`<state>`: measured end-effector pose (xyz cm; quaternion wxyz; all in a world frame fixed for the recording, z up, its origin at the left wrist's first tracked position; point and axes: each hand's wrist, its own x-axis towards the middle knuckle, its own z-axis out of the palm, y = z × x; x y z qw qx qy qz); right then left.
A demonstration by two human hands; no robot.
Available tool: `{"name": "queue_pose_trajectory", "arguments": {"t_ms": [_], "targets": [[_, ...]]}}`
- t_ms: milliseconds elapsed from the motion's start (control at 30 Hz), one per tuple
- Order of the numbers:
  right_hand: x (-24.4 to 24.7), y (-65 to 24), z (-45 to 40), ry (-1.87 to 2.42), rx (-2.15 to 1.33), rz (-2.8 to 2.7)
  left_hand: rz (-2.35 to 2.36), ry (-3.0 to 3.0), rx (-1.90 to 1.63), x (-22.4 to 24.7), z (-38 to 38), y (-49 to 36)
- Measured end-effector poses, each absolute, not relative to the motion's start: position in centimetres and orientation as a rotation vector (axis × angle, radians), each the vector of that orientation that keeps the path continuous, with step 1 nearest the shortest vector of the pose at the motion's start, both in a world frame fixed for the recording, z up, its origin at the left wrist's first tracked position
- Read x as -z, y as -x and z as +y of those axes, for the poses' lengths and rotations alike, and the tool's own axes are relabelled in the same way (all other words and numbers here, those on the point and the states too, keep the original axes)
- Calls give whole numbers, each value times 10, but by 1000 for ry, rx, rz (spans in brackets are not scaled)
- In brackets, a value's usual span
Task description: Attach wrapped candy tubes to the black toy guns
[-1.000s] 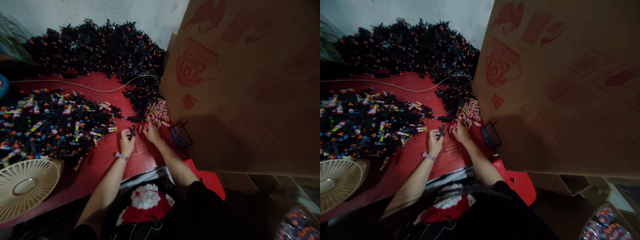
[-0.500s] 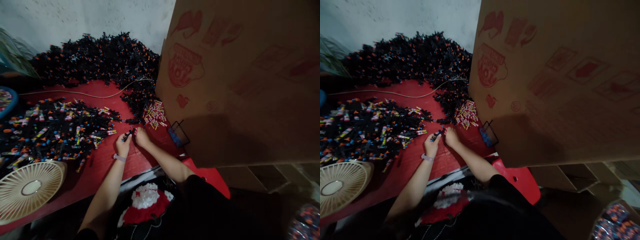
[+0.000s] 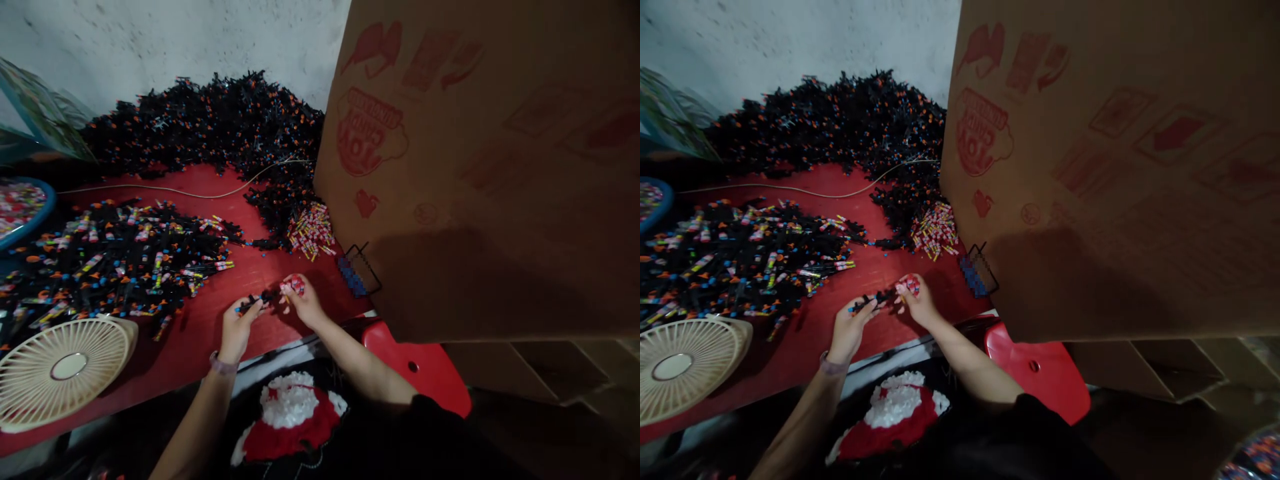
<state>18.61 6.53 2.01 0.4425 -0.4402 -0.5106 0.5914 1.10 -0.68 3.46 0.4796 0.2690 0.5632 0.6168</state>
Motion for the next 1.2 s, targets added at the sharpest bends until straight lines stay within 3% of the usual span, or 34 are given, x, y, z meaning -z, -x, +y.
{"name": "queue_pose_trajectory", "arguments": {"t_ms": [400,667,1200], "targets": [[-69,-191,32,934,-1865,-1167,1721,-942,-1396,-72,-32,-14],[-73,-185,20,829,-1976,-958,1418,-652,-1617,-65,-27,-35],[-120,-218,15,757,-1761,-1176,1365,-950,-1724,-110,-42,-54]]}}
